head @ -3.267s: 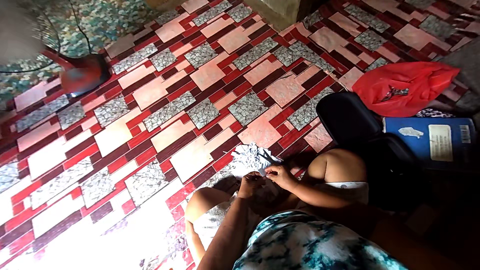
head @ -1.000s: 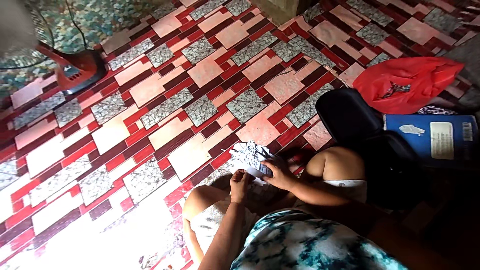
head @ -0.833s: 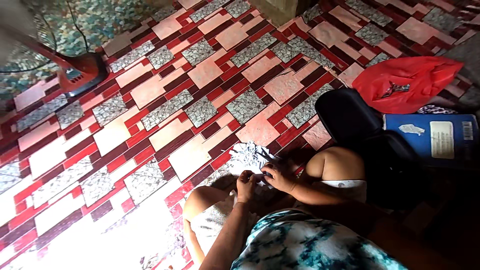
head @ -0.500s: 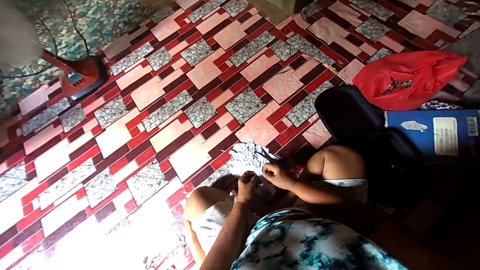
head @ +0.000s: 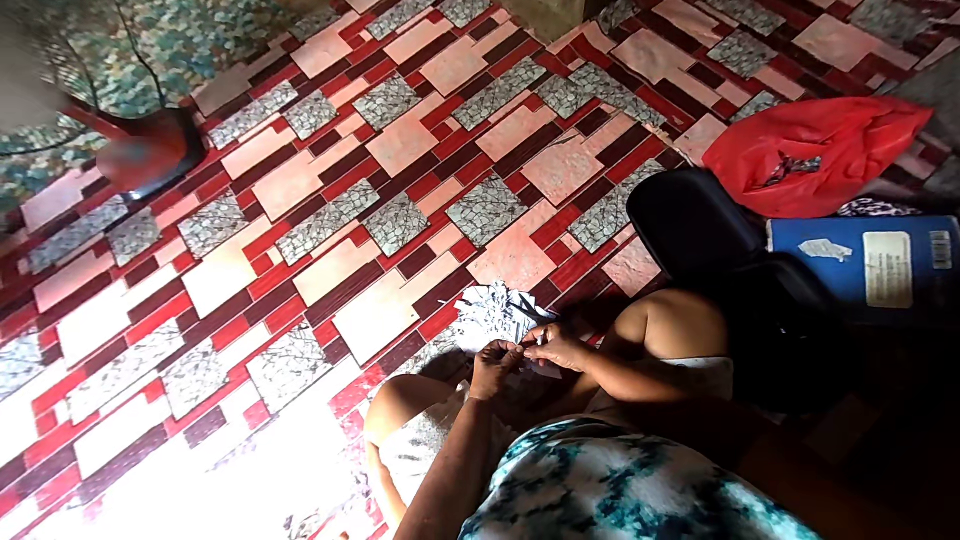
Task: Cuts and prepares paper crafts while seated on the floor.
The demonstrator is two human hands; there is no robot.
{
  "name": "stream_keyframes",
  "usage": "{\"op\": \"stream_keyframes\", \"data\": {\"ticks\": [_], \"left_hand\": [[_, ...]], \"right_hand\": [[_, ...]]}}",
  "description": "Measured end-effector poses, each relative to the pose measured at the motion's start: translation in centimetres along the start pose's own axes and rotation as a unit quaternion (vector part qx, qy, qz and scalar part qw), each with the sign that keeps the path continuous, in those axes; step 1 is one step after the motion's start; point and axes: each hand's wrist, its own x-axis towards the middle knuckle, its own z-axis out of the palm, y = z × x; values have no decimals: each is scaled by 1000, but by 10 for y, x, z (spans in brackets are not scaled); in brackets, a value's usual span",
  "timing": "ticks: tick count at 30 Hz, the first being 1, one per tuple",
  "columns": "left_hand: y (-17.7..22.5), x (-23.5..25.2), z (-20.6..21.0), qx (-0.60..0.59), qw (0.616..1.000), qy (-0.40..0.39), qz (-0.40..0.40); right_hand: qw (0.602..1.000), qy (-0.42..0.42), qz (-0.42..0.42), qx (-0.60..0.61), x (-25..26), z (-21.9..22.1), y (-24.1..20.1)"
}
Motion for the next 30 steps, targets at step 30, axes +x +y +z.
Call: {"op": "stream_keyframes", "data": {"ticks": [30], "left_hand": [[7,6,-11,-67,995,78,2]], "right_hand": [[992,125,10,15,4,-11,-9]]}}
